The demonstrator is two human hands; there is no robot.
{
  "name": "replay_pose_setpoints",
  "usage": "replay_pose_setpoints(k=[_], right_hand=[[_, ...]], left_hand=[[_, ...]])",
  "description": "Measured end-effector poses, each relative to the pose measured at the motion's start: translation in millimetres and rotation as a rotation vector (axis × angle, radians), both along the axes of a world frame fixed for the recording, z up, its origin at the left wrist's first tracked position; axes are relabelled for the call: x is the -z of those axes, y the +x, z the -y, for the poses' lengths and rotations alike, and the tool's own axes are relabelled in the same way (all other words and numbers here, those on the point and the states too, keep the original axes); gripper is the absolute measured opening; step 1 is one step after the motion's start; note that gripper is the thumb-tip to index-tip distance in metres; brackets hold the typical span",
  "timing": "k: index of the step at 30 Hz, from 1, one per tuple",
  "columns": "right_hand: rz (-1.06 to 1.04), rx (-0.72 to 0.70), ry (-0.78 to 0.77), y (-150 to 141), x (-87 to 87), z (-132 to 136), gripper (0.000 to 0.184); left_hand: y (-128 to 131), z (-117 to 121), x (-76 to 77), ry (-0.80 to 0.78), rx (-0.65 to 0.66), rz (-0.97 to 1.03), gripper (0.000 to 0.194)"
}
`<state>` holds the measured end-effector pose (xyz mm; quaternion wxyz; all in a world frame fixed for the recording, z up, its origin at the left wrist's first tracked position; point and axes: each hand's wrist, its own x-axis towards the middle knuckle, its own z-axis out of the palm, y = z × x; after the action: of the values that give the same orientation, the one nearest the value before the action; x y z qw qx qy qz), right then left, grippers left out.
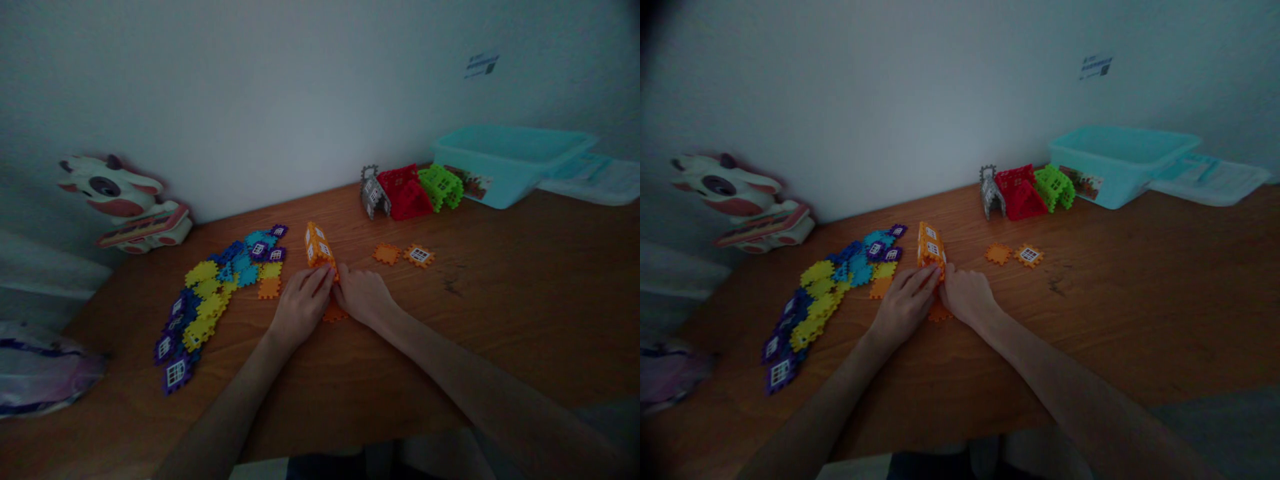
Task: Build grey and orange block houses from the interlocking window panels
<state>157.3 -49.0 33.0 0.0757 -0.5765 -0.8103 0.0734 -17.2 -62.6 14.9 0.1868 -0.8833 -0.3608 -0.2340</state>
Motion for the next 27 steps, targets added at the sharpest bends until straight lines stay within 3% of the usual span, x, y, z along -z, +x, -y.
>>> replay_pose_setpoints(k=[11,19,27], right_hand=[[0.014,-0.02,-0.034,5,2.0,-2,0.03],[-0.002,-0.015,-0.028,9,2.7,-1,0.028],[-0.178,-0.105,0.056,32,10.8,-10,0.03]], left_hand=[[6,-8,-2.8,-0.009,0.011,-0.026,0.033],[4,-1,4.7,-0.053,0.087,0.216,0.04],[-19,-1,-6.9,-0.06,0.044,0.413,0.019]])
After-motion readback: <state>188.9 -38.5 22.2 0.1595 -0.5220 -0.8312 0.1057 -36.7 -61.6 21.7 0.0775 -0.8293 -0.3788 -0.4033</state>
